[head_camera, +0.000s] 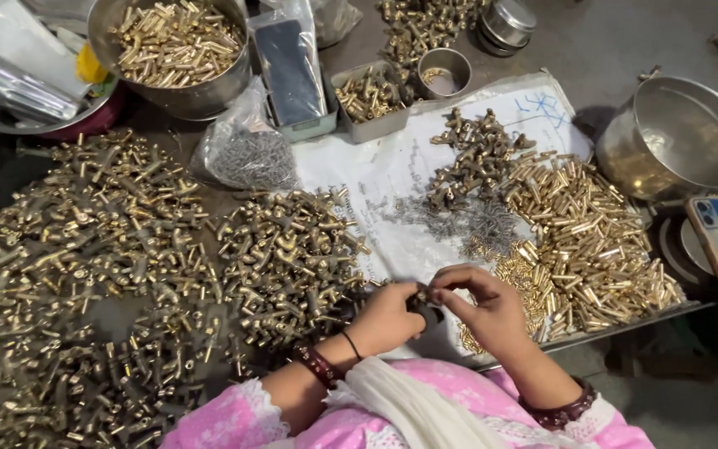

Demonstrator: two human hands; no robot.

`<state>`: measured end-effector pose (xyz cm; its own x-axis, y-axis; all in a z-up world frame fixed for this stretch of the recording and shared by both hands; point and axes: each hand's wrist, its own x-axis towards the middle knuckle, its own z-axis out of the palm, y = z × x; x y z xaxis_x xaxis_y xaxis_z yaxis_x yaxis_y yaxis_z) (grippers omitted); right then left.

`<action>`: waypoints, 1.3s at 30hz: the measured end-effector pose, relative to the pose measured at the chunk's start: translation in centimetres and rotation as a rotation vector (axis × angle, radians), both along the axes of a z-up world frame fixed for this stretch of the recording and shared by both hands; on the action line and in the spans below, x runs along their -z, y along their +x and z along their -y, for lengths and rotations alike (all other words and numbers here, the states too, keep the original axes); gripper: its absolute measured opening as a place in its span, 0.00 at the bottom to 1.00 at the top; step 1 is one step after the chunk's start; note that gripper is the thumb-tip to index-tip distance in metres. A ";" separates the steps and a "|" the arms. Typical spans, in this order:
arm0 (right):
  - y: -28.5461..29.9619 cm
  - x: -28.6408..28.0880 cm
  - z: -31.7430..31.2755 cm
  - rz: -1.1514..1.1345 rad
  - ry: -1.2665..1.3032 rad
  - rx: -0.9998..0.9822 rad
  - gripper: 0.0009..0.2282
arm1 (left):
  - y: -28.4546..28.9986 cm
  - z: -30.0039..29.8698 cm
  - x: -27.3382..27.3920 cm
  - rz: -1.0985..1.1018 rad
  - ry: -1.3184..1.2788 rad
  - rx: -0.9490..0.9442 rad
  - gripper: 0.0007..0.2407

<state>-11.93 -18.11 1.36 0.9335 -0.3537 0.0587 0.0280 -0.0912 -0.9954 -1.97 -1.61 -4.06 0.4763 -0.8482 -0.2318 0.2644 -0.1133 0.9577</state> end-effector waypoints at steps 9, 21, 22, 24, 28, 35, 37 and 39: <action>1.3 -2.6 1.6 0.033 -0.599 -0.040 0.07 | 1.5 -0.5 -1.5 -0.045 0.035 0.059 0.12; 0.0 4.0 16.4 -0.634 -1.356 0.276 0.11 | 4.5 -0.3 -3.1 -0.013 0.174 0.078 0.10; 0.0 3.9 16.1 -0.642 -1.350 0.278 0.11 | 4.4 -0.1 -2.7 -0.016 0.178 0.085 0.10; 0.2 3.6 15.6 -0.640 -1.484 0.222 0.12 | 4.2 0.2 -2.1 0.007 0.187 0.096 0.10; -0.6 2.4 11.5 -0.537 -1.117 0.310 0.10 | 3.8 -0.2 -1.7 -0.042 0.185 0.136 0.10; -0.4 -2.1 1.7 -0.228 0.210 0.177 0.08 | 2.7 0.7 -3.4 0.099 0.122 0.228 0.12; -0.9 -2.7 1.2 -0.178 0.272 0.171 0.08 | 2.5 1.2 -3.4 0.189 0.055 0.207 0.12; -1.3 -2.2 1.1 -0.127 0.318 0.174 0.08 | 2.3 1.6 -3.7 0.188 0.053 0.188 0.10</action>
